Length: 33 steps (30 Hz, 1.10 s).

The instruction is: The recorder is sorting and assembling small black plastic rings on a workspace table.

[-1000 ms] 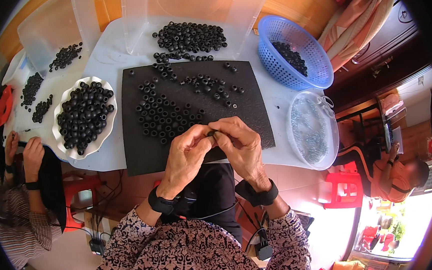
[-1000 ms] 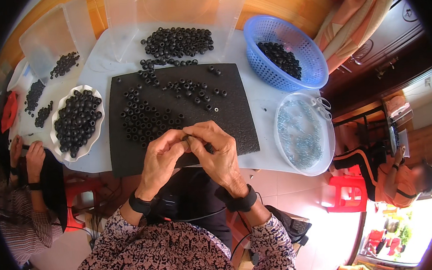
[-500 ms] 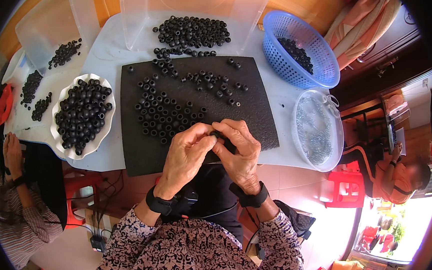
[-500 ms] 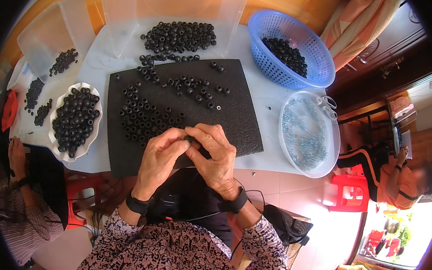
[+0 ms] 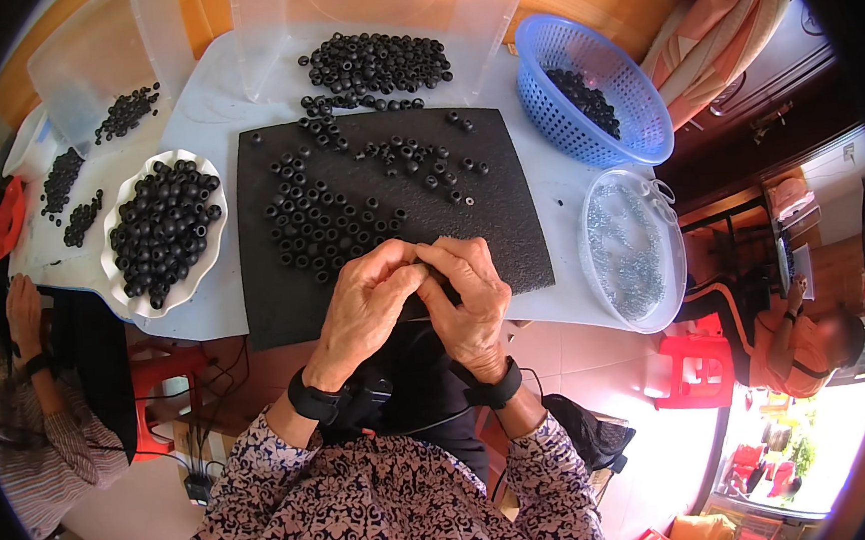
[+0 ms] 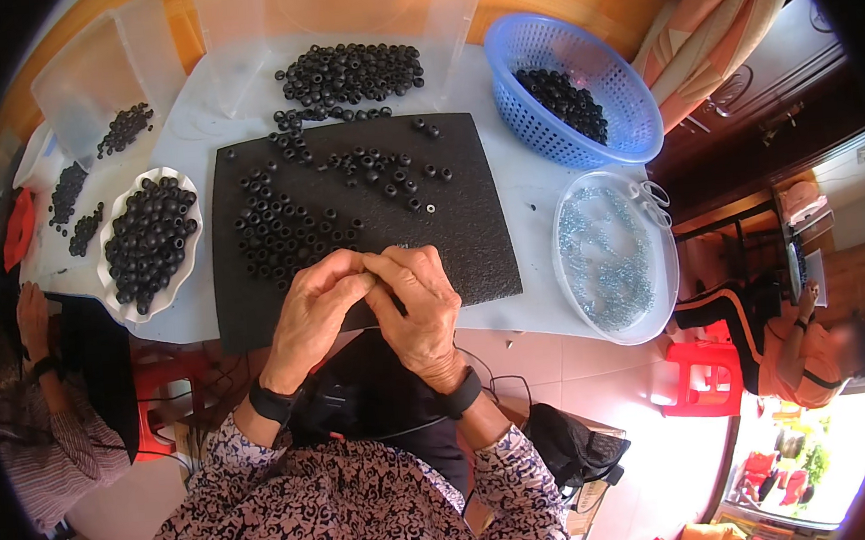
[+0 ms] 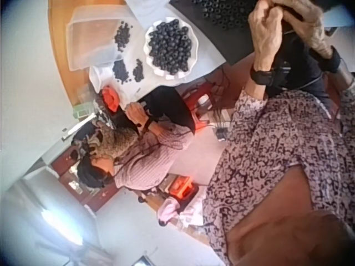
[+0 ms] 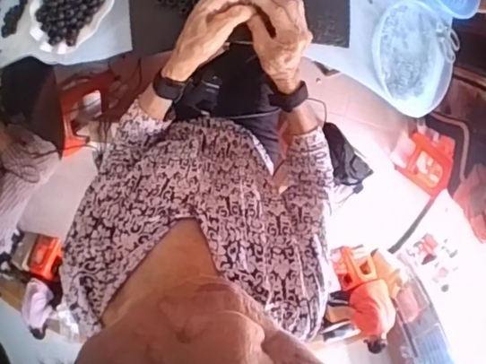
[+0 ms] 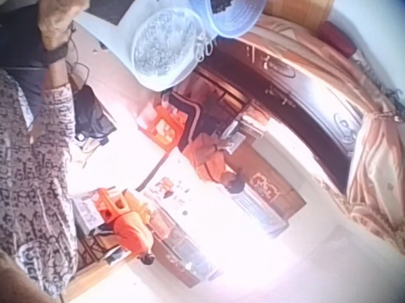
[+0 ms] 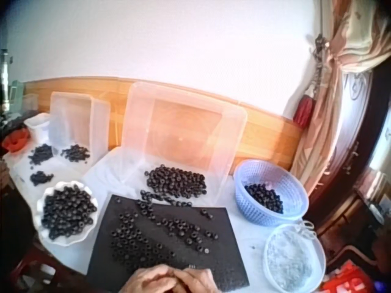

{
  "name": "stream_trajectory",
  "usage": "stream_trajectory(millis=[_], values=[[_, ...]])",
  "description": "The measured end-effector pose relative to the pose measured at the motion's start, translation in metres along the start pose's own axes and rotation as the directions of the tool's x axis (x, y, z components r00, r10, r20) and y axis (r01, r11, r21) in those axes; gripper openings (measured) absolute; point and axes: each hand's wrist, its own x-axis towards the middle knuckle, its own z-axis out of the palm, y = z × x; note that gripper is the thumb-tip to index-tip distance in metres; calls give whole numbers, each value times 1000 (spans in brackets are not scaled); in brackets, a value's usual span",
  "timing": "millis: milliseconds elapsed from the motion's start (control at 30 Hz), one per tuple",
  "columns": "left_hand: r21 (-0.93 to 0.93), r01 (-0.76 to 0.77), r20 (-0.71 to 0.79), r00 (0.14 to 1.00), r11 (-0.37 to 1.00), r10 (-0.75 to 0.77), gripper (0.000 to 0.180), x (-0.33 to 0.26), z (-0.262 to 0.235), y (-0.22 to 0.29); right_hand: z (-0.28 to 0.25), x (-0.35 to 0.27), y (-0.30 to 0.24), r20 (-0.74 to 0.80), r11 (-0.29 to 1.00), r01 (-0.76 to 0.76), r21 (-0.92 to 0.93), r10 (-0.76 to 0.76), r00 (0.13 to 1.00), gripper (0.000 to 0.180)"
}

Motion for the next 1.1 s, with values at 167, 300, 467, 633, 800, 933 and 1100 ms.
stream_trajectory(millis=[167,300,467,633,800,933,1100], values=[[60,53,5,999,997,-54,17,0,-3,7,-3,4,-5,56,991,-117,68,114,992,33],[98,42,-59,998,994,-36,26,2,1,9,-5,5,-1,64,998,-49,30,47,997,34],[-47,-15,-95,995,999,11,38,1,8,2,-23,14,0,56,990,-138,31,137,989,30],[20,-62,-144,987,998,64,42,-6,5,2,-84,97,29,-202,966,-129,-225,84,976,22],[-46,-82,-154,985,996,74,39,-4,12,3,-130,156,81,-245,888,-169,-427,66,967,27],[-66,-75,-169,984,995,63,35,-6,12,5,-91,131,65,-194,920,-40,-390,-39,980,20],[7,-85,-160,983,996,85,33,-7,9,2,-38,83,47,187,984,-156,-88,171,967,16]])
